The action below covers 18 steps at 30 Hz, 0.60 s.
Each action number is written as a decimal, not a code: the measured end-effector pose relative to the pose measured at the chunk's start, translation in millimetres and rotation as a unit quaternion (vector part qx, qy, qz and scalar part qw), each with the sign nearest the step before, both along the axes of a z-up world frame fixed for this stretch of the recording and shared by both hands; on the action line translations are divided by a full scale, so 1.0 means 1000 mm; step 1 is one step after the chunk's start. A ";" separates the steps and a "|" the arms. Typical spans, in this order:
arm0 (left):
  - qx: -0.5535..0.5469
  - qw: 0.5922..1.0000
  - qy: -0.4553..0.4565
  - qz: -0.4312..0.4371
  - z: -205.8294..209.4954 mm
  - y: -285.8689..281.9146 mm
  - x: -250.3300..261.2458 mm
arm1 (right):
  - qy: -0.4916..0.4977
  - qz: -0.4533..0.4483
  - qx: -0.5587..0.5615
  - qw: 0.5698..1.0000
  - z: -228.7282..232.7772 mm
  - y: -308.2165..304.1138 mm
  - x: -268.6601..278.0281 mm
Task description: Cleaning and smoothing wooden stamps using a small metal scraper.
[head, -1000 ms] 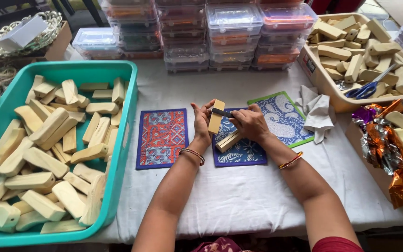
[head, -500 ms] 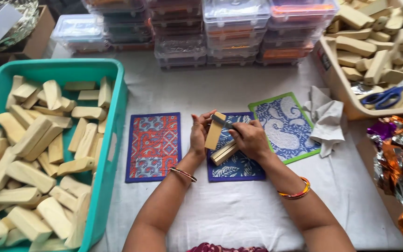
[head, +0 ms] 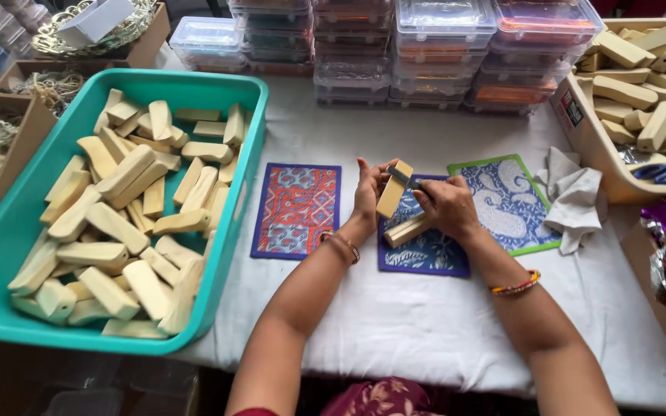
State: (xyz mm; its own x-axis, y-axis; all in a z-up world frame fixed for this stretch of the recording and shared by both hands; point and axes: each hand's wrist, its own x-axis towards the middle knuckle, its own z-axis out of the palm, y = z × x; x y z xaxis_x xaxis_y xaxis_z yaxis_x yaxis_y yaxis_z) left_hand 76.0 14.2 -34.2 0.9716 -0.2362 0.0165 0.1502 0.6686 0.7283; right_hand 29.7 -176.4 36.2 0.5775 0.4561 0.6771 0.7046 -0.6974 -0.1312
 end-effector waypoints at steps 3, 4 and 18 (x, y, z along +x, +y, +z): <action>-0.007 1.000 -0.011 -0.002 0.006 0.001 -0.005 | -0.016 0.058 -0.085 0.995 0.018 0.013 -0.023; -0.007 1.000 -0.014 -0.004 0.008 0.001 -0.007 | -0.020 0.056 -0.086 0.995 0.016 0.009 -0.017; -0.085 0.996 -0.009 -0.017 0.015 0.005 -0.012 | -0.054 0.009 -0.158 0.986 0.017 0.012 -0.030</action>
State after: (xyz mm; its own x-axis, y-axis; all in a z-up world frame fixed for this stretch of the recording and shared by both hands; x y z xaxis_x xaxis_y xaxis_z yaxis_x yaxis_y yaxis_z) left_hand 64.4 19.5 -18.8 0.9620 -0.2620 0.0769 0.1629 0.7767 0.6085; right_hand -0.7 -164.0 53.5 0.4996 0.6640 0.5563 0.7150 -0.6787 0.1680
